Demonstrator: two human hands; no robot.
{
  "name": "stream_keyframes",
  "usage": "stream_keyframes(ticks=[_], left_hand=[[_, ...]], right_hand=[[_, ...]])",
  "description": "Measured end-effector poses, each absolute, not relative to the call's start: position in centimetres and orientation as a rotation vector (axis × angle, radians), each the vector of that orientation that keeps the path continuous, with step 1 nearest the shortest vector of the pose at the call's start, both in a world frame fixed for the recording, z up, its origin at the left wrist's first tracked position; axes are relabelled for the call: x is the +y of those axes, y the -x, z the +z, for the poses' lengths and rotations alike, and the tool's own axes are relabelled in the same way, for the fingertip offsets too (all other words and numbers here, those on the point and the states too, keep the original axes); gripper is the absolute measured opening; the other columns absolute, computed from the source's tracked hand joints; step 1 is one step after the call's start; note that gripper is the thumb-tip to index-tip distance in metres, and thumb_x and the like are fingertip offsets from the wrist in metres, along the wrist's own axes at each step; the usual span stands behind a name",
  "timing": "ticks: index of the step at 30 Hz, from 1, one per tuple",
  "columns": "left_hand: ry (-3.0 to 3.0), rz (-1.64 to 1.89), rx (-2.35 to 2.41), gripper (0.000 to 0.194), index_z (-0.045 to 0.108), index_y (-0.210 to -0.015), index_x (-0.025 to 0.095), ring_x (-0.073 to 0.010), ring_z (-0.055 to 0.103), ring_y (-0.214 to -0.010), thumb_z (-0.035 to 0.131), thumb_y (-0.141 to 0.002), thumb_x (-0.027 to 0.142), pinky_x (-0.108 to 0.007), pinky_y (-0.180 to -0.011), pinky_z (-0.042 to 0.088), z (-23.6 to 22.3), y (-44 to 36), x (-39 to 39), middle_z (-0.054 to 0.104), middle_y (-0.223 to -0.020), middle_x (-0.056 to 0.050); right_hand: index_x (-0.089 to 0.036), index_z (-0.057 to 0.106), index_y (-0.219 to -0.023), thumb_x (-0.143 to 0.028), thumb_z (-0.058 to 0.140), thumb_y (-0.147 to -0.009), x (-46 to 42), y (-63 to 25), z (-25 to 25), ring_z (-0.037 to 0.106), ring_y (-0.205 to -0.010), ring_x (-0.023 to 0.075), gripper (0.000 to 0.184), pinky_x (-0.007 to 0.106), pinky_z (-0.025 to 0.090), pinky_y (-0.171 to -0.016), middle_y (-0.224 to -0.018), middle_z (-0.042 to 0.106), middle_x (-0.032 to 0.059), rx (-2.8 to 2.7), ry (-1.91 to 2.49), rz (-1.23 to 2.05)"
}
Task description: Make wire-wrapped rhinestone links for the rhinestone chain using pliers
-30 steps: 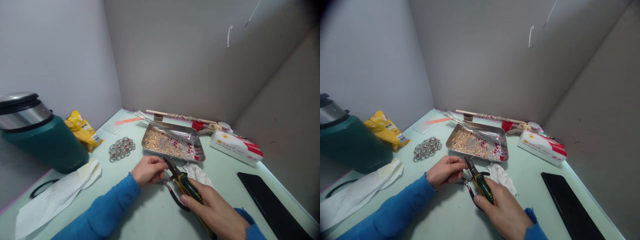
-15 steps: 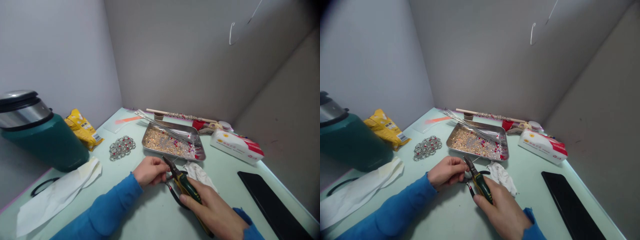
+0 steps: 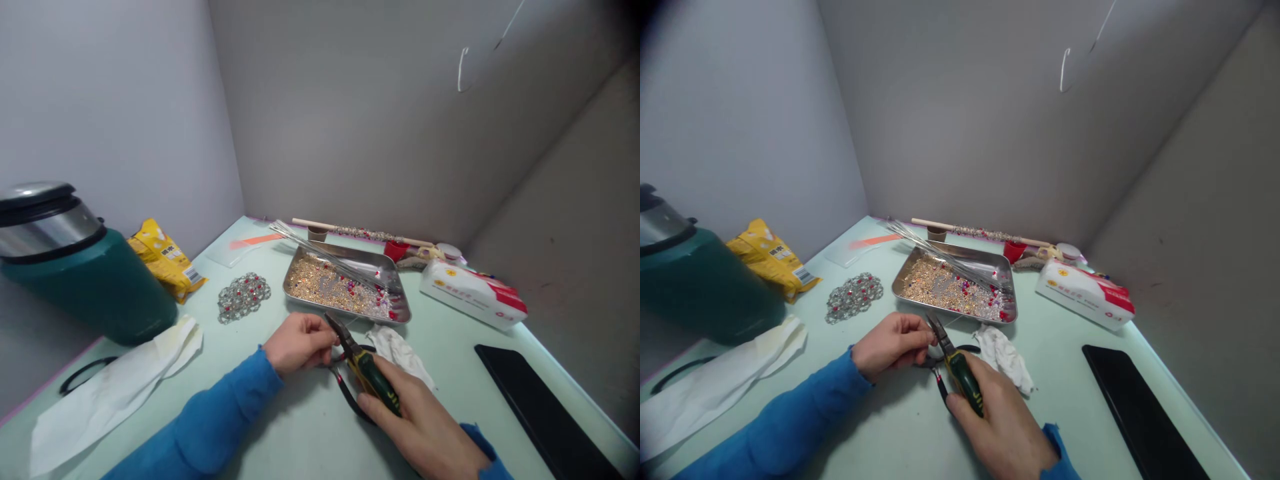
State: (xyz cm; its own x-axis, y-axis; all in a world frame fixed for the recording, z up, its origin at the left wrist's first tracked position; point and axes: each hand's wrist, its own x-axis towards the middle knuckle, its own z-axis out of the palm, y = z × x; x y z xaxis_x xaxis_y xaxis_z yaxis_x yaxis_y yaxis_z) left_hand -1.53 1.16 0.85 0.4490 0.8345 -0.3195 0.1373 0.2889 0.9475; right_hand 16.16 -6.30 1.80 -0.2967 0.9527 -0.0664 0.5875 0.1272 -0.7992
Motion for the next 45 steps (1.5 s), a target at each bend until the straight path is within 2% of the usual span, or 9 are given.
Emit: stream_keyframes(ticks=[3, 6, 8, 14, 29, 32, 36, 41, 45], left_hand=[[-1.23, 0.591, 1.026, 0.013, 0.056, -0.065, 0.013, -0.0031, 0.032, -0.03, 0.055, -0.073, 0.023, -0.018, -0.033, 0.019, 1.1, 1.5, 1.1, 0.052, -0.044, 0.002], [-1.233, 0.602, 1.026, 0.015, 0.056, -0.064, 0.013, -0.003, 0.032, -0.031, 0.056, -0.072, 0.025, -0.018, -0.034, 0.02, 1.2, 1.5, 1.1, 0.053, -0.044, 0.002], [-1.228, 0.607, 1.013, 0.016, 0.055, -0.064, 0.013, -0.0027, 0.031, -0.031, 0.057, -0.071, 0.026, -0.018, -0.034, 0.02, 1.1, 1.4, 1.1, 0.053, -0.044, 0.002], [-1.216, 0.626, 0.987, 0.018, 0.055, -0.066, 0.013, -0.0019, 0.03, -0.03, 0.058, -0.072, 0.029, -0.017, -0.033, 0.016, 1.0, 1.1, 0.9, 0.053, -0.045, 0.002], [-1.364, 0.509, 0.848, 0.022, 0.056, -0.072, 0.014, -0.0036, 0.031, -0.034, 0.057, -0.073, 0.036, -0.018, -0.035, 0.02, 1.4, 2.2, 1.4, 0.057, -0.051, 0.001], [-1.496, 0.492, 1.017, 0.017, 0.055, -0.066, 0.016, -0.0054, 0.034, -0.036, 0.053, -0.075, 0.031, -0.019, -0.039, 0.025, 2.7, 1.8, 0.6, 0.057, -0.05, 0.002], [-1.811, 0.562, 1.303, 0.022, 0.055, -0.053, 0.015, -0.0077, 0.041, -0.044, 0.052, -0.073, 0.024, -0.02, -0.046, 0.029, 4.1, 1.6, -0.2, 0.056, -0.048, 0.0], [-1.477, 0.44, 0.942, 0.017, 0.057, -0.072, 0.015, -0.005, 0.033, -0.035, 0.054, -0.073, 0.031, -0.019, -0.038, 0.024, 2.3, 2.2, 0.9, 0.059, -0.053, 0.001], [-1.558, 0.507, 1.064, 0.016, 0.057, -0.064, 0.012, -0.0056, 0.038, -0.038, 0.057, -0.072, 0.027, -0.018, -0.04, 0.028, 0.9, 2.3, 1.6, 0.056, -0.048, 0.0]], right_hand=[[-0.02, 0.053, -0.102, -0.02, 0.049, -0.08, -6.3, -16.1, 1.7, 0.056, -0.085, 0.0185, 0.023, 0.029, 0.042, -0.076, -0.089, 0.062, 0.0021, -1.907, 1.517, 1.102], [-0.019, 0.053, -0.084, -0.021, 0.048, -0.08, -6.2, -16.1, 1.5, 0.054, -0.072, 0.0163, 0.007, 0.027, 0.042, -0.066, -0.076, 0.06, -0.0001, -1.935, 1.564, 1.125], [-0.019, 0.051, -0.077, -0.022, 0.048, -0.08, -6.2, -16.1, 1.5, 0.052, -0.069, 0.0156, 0.005, 0.027, 0.04, -0.063, -0.073, 0.058, -0.0007, -1.956, 1.592, 1.098], [-0.018, 0.051, -0.087, -0.022, 0.047, -0.079, -6.3, -15.9, 1.2, 0.053, -0.072, 0.0179, 0.01, 0.029, 0.039, -0.066, -0.077, 0.06, 0.0023, -1.907, 1.635, 1.034], [-0.018, 0.049, -0.085, -0.014, 0.047, -0.076, -7.3, -15.9, 0.4, 0.053, -0.069, 0.0173, 0.01, 0.027, 0.04, -0.064, -0.075, 0.058, 0.002, -1.914, 1.524, 0.924], [-0.019, 0.05, -0.086, -0.014, 0.048, -0.075, -7.3, -15.7, 0.2, 0.055, -0.072, 0.0185, 0.012, 0.027, 0.04, -0.065, -0.077, 0.059, 0.0031, -1.897, 1.558, 0.891], [-0.019, 0.051, -0.09, -0.015, 0.049, -0.074, -7.4, -15.4, 0.0, 0.056, -0.078, 0.021, 0.016, 0.029, 0.04, -0.068, -0.081, 0.06, 0.0053, -1.885, 1.633, 0.824], [-0.018, 0.05, -0.082, -0.016, 0.048, -0.075, -7.6, -16.0, 0.5, 0.052, -0.068, 0.0168, 0.008, 0.027, 0.04, -0.064, -0.074, 0.057, 0.0017, -1.917, 1.463, 0.93], [-0.018, 0.048, -0.08, -0.019, 0.046, -0.077, -7.7, -16.6, 0.7, 0.052, -0.069, 0.0161, 0.004, 0.027, 0.04, -0.066, -0.074, 0.056, 0.0011, -1.862, 1.443, 0.951]])
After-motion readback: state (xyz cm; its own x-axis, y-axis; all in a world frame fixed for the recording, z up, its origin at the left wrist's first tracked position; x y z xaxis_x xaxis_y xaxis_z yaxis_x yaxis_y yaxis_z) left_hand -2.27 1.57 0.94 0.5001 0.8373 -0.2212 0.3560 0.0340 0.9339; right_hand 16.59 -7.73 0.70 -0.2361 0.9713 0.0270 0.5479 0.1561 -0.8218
